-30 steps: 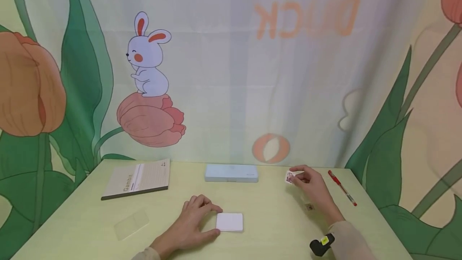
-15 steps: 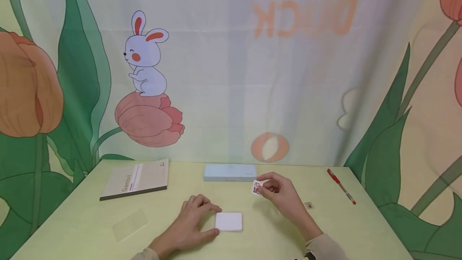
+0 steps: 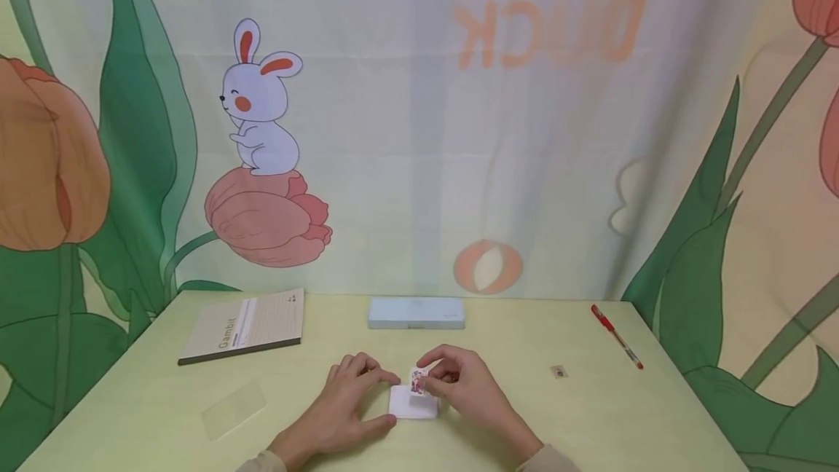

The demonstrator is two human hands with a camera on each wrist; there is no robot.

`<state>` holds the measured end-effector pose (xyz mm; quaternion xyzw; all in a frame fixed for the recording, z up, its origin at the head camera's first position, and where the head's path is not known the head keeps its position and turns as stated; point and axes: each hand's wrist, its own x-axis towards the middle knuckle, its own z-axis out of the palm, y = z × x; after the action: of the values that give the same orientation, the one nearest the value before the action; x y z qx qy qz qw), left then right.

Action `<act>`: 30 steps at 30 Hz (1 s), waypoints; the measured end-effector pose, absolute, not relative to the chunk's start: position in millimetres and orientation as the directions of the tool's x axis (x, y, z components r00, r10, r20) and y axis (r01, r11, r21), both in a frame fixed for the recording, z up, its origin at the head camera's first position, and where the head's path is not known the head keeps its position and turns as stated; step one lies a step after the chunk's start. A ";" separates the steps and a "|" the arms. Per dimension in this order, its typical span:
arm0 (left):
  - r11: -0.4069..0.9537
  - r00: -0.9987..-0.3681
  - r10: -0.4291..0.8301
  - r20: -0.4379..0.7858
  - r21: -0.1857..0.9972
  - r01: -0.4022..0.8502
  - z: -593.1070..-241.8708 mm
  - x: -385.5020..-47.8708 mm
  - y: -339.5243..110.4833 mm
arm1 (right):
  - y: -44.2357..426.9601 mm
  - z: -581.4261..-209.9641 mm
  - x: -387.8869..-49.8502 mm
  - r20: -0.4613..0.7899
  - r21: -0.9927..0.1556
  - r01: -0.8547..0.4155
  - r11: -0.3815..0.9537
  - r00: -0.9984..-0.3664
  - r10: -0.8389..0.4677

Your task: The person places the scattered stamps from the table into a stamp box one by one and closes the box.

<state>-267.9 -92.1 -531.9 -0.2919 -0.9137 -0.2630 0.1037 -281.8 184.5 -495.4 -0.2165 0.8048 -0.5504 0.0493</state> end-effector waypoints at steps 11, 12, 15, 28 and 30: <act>0.688 -0.813 0.484 0.325 0.432 0.583 -530.0 -268.4 -91.8 | 165.4 -504.0 -273.7 0.142 -0.873 -0.302 0.384 -0.909 -0.392; 0.688 -0.812 0.483 0.326 0.433 0.583 -529.9 -268.2 -91.8 | 164.5 -504.5 -273.2 0.152 -0.862 -0.316 0.396 -0.907 -0.393; 0.688 -0.813 0.481 0.329 0.433 0.582 -530.0 -268.0 -91.7 | 161.8 -506.2 -271.8 0.189 -0.828 -0.361 0.430 -0.900 -0.392; 0.687 -0.817 0.480 0.319 0.442 0.577 -531.7 -267.2 -93.0 | 156.0 -513.0 -267.3 0.337 -0.669 -0.504 0.546 -0.861 -0.381; 0.687 -0.815 0.482 0.322 0.439 0.579 -530.6 -267.2 -92.9 | 156.7 -515.2 -268.7 0.353 -0.654 -0.521 0.549 -0.851 -0.388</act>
<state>-267.2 -92.9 -530.6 -0.2902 -0.9139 -0.2691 0.0905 -268.7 156.7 -515.2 -0.2594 0.8759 -0.3980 -0.0838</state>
